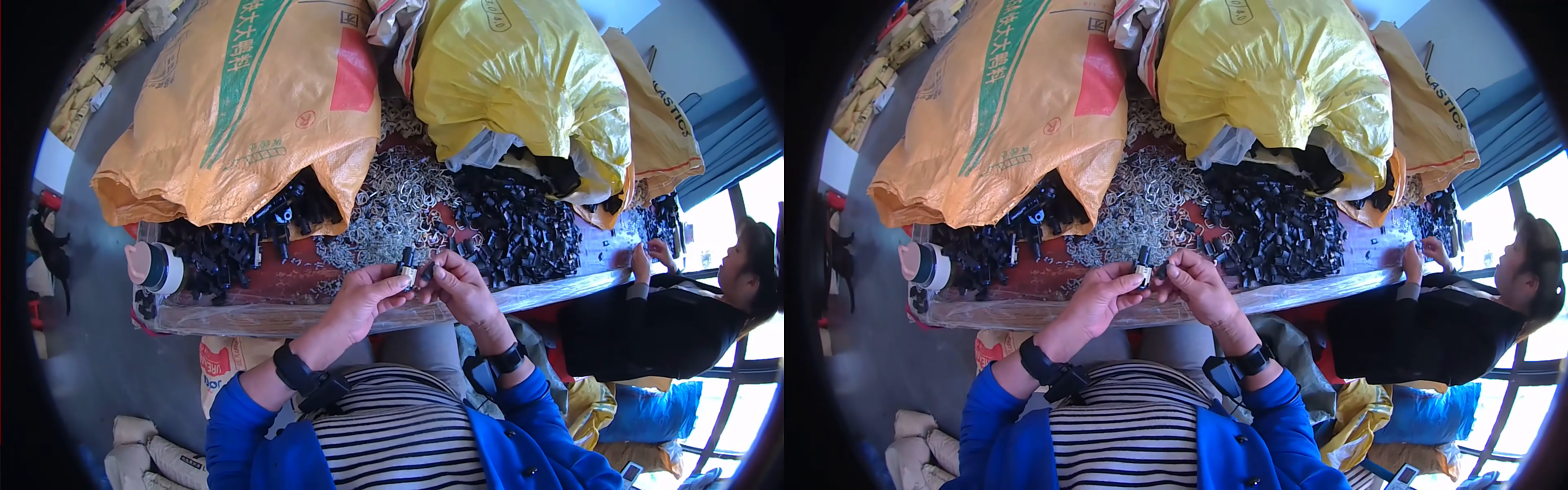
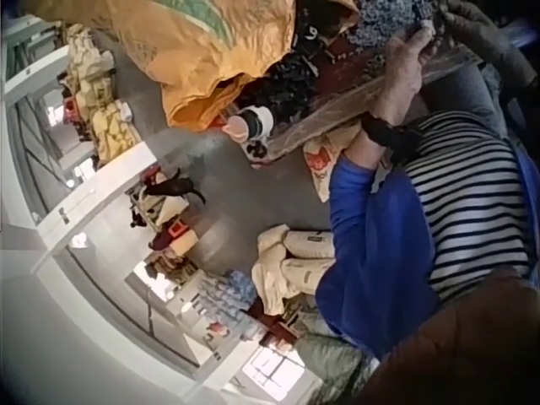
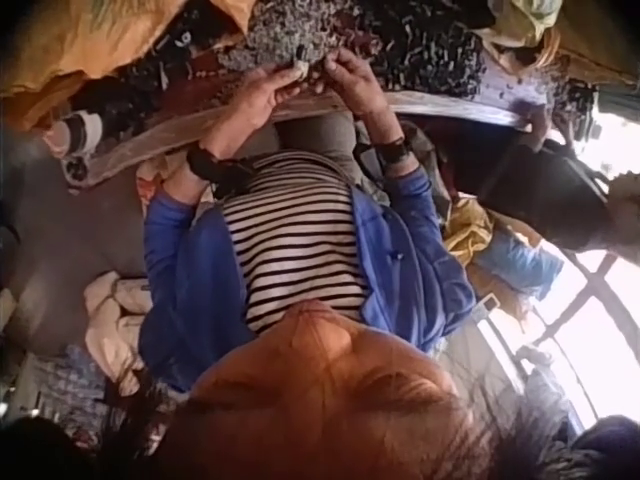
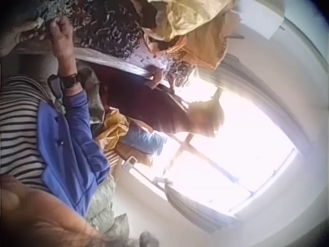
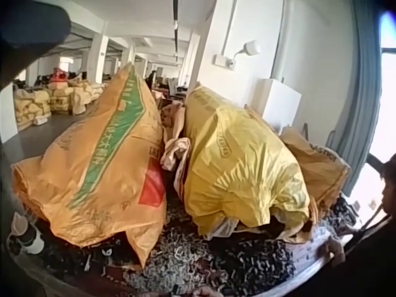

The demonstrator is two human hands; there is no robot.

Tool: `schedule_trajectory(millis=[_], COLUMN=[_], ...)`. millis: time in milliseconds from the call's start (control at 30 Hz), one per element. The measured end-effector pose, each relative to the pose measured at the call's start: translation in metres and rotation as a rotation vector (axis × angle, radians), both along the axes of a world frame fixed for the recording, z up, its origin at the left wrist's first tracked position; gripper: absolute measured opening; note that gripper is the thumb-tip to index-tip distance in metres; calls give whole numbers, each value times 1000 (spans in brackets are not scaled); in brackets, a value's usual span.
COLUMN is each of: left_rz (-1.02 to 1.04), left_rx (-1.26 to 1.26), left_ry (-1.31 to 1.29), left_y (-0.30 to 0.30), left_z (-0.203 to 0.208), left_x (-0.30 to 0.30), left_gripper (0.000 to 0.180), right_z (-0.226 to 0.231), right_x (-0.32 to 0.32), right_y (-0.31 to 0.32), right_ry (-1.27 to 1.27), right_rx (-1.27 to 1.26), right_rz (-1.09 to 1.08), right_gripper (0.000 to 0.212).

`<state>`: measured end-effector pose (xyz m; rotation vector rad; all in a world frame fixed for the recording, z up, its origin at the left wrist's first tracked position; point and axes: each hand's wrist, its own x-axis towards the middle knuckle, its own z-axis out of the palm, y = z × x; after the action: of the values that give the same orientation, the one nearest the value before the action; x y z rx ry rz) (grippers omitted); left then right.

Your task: Assembling small black plastic components by hand at a workbench.

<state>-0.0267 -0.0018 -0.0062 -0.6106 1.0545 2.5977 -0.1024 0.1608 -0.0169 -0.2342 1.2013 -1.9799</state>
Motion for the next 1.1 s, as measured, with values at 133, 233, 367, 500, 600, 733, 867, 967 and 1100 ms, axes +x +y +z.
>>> schedule_trajectory(millis=[133,233,367,500,600,733,867,967,1100], left_rz=[7,6,3,-3,-20,-71,-119,-127,-166], left_rx=[-4,-9,-17,-31,-46,-95,-102,-45,72], left_ry=[-24,-29,-14,14,43,59,49,32,50], left_y=[-1,0,2,4,8,10,12,15,19], left_z=[-5,-5,-3,1,4,11,13,17,17], left_x=[-6,-7,-5,3,10,17,20,18,13], left_gripper=[18,18,18,19,20,21,22,24,24], right_z=[-5,-7,-7,4,23,26,25,28,21], right_x=[-4,-5,-2,7,18,22,33,34,40], right_y=[-2,-2,4,8,9,15,10,5,8], right_ry=[-4,43,-22,248,273,466,529,851,1185], right_rx=[-8,-41,-75,76,187,206,238,370,473], right_rz=[43,33,24,150,278,252,-6,-152,-299], right_gripper=[10,11,12,13,10,16,18,18,21])
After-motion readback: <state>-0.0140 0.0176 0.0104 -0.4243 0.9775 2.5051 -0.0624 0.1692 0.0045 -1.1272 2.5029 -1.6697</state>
